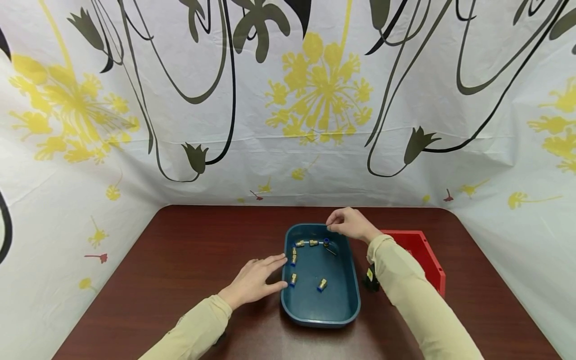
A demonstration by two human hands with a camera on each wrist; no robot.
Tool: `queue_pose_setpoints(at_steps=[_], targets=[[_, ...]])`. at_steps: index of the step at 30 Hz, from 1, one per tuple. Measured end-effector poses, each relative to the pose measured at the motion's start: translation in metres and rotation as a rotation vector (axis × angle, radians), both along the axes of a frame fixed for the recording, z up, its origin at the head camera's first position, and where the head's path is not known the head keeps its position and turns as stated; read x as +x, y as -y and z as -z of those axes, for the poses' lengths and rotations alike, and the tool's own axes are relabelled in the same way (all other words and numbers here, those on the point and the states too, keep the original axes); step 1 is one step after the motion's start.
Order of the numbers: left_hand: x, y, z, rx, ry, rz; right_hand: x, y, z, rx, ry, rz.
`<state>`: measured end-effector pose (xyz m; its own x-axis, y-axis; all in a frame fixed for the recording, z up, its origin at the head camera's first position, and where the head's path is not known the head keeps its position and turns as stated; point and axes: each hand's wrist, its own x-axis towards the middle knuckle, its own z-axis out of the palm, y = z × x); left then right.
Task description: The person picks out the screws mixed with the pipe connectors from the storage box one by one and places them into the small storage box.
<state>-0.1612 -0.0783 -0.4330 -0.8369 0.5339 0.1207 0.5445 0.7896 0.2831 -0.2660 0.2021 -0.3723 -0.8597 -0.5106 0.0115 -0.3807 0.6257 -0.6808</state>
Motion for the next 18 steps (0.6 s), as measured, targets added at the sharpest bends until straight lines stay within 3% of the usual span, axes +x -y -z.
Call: queue_pose_setpoints(at_steps=[12,18], targets=[[0.000,-0.001,0.002,0.008,0.020,-0.001,0.000,0.028,0.024,0.004,0.105,0.022],[0.001,0.000,0.002,0.017,0.033,-0.004,0.003,0.035,0.034,0.049,0.083,0.039]])
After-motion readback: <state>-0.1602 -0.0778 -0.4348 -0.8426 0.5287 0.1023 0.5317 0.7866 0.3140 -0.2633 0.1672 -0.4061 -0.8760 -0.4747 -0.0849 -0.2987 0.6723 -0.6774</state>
